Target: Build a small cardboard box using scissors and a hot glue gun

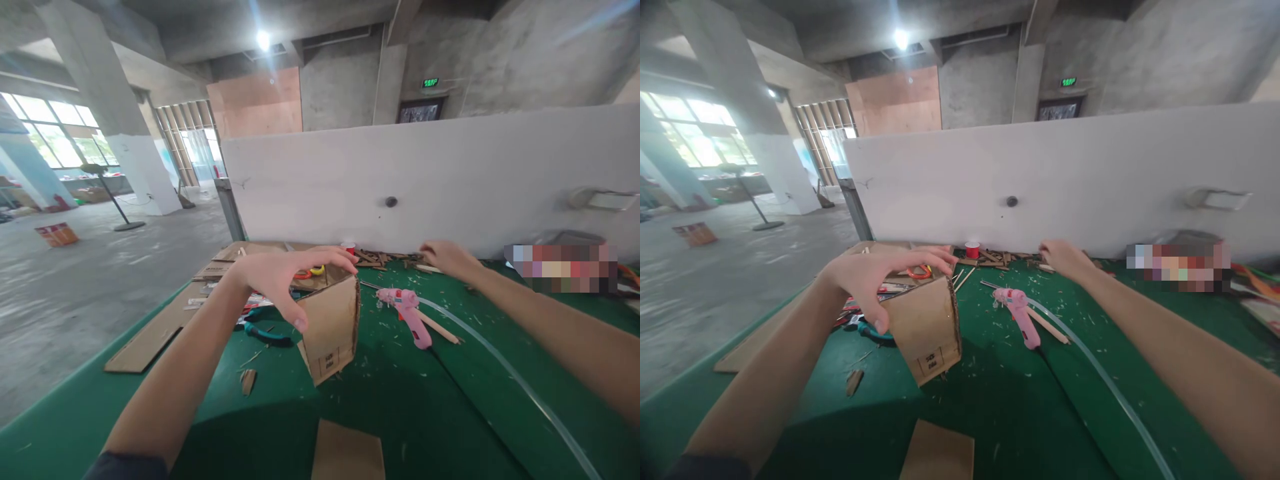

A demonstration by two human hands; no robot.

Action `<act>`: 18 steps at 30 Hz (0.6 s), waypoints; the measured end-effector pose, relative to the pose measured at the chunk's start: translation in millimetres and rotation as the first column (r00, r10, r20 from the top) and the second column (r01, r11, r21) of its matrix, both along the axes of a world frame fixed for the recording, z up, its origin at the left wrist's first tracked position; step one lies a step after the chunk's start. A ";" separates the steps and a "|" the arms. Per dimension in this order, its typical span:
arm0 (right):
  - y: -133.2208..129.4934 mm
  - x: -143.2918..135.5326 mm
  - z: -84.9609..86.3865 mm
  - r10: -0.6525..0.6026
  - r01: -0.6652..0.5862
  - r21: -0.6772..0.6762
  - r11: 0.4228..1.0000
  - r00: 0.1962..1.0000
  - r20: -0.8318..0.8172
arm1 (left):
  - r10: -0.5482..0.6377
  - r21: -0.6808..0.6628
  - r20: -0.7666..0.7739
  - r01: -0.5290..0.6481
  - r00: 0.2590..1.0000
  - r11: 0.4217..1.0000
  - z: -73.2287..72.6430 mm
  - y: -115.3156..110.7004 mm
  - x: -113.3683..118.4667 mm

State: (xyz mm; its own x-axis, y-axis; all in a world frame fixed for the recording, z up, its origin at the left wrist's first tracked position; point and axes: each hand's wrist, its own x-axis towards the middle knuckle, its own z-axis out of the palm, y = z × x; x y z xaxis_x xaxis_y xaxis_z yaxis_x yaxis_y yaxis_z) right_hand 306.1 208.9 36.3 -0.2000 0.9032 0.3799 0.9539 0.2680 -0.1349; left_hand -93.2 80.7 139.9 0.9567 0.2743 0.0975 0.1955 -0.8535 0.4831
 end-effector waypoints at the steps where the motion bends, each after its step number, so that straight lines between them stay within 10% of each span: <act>1: -0.9 -3.8 14.0 0.000 0.001 0.014 1.000 0.999 -0.034 | 0.007 0.002 -0.008 -0.007 1.000 1.000 -0.1 -0.3 0.8; 4: -11.8 -24.9 61.9 0.058 -0.034 0.066 0.997 0.908 -0.414 | 0.030 0.015 -0.033 -0.029 0.999 0.999 -1.1 -0.4 2.1; 10: -88.5 -96.5 132.7 0.320 -0.169 0.285 0.943 0.691 -0.648 | 0.036 0.030 -0.036 -0.035 0.999 0.999 0.9 -4.1 2.6; 18: -205.4 -155.3 99.1 0.370 -0.293 0.239 0.926 0.576 -0.729 | 0.001 -0.007 -0.009 -0.001 1.000 1.000 1.4 -7.1 5.3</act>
